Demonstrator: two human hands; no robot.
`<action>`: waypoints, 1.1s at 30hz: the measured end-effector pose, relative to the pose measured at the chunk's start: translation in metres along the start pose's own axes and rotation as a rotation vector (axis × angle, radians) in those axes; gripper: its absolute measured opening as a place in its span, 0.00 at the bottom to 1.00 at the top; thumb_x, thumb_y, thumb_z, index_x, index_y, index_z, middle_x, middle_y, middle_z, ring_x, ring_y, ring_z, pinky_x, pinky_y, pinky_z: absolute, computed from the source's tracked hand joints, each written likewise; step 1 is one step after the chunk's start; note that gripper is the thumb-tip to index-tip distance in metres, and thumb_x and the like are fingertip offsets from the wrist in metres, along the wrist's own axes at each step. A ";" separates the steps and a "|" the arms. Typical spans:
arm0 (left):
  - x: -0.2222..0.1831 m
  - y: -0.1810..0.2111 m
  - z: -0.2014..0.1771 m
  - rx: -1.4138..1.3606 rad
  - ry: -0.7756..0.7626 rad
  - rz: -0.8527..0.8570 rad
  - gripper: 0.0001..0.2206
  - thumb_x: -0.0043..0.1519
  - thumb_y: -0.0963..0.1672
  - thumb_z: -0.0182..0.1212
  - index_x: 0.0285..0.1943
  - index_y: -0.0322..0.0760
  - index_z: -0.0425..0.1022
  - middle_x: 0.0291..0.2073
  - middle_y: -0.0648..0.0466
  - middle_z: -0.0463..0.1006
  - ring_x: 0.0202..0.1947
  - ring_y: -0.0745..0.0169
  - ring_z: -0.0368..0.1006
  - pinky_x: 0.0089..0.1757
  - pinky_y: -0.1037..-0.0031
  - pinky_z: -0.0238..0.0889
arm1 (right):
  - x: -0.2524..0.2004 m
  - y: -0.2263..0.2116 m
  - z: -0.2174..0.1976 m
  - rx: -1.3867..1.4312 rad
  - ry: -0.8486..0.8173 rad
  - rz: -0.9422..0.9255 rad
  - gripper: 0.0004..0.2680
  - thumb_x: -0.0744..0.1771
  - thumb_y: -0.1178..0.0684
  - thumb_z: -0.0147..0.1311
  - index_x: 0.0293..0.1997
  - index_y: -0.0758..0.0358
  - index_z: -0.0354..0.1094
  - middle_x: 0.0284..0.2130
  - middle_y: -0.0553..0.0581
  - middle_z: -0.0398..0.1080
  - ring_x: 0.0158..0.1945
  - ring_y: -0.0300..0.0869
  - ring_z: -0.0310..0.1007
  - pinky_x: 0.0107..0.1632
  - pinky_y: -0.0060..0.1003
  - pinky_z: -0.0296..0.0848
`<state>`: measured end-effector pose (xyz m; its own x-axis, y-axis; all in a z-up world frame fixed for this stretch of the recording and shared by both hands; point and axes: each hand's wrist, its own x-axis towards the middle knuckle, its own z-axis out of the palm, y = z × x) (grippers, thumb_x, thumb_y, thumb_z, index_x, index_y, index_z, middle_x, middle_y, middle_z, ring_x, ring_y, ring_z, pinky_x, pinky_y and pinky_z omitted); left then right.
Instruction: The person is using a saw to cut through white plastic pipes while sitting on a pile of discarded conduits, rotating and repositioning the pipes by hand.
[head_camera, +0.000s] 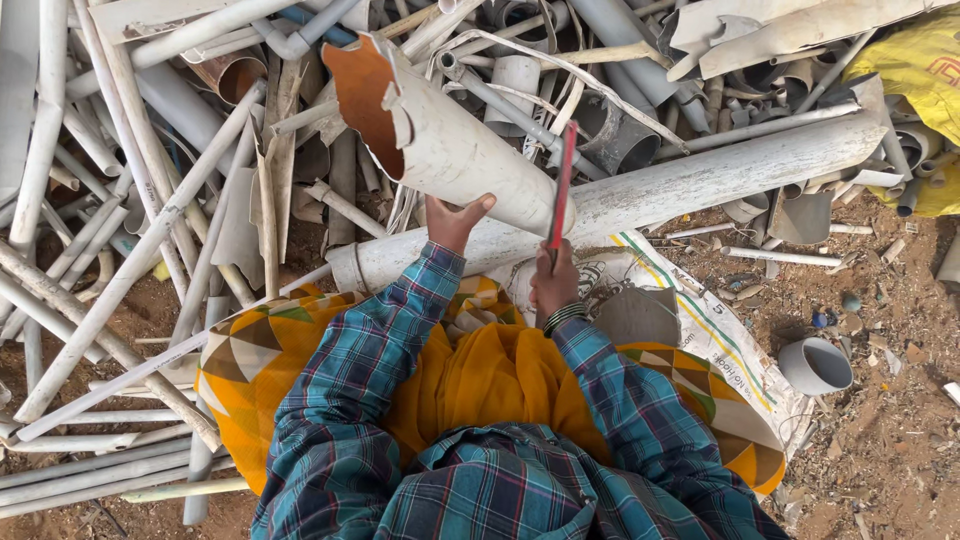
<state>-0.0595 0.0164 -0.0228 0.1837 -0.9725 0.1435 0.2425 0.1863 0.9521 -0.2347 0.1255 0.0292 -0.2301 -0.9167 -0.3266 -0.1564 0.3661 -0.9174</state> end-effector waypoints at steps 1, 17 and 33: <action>0.005 0.001 -0.001 0.017 0.030 -0.013 0.33 0.48 0.43 0.81 0.60 0.23 0.68 0.50 0.43 0.79 0.49 0.57 0.79 0.51 0.69 0.74 | 0.001 -0.003 0.000 0.036 0.041 0.186 0.08 0.71 0.51 0.44 0.53 0.62 0.59 0.19 0.52 0.62 0.14 0.38 0.61 0.16 0.37 0.64; 0.010 -0.003 -0.016 0.128 -0.493 0.076 0.35 0.48 0.42 0.82 0.65 0.26 0.70 0.56 0.46 0.80 0.57 0.56 0.77 0.59 0.65 0.69 | -0.020 -0.044 -0.024 0.368 -0.182 -0.025 0.14 0.73 0.42 0.40 0.50 0.65 0.62 0.19 0.53 0.63 0.14 0.35 0.62 0.16 0.33 0.65; -0.009 -0.003 -0.011 0.229 -0.630 0.050 0.38 0.48 0.44 0.83 0.68 0.27 0.69 0.59 0.48 0.78 0.59 0.61 0.75 0.60 0.70 0.68 | -0.048 -0.068 -0.036 0.188 -0.200 -0.196 0.13 0.72 0.44 0.41 0.52 0.63 0.62 0.20 0.51 0.63 0.16 0.34 0.61 0.17 0.30 0.63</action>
<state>-0.0510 0.0263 -0.0296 -0.4183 -0.8725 0.2525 0.0269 0.2659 0.9636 -0.2472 0.1501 0.1153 -0.0174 -0.9868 -0.1609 0.0053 0.1608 -0.9870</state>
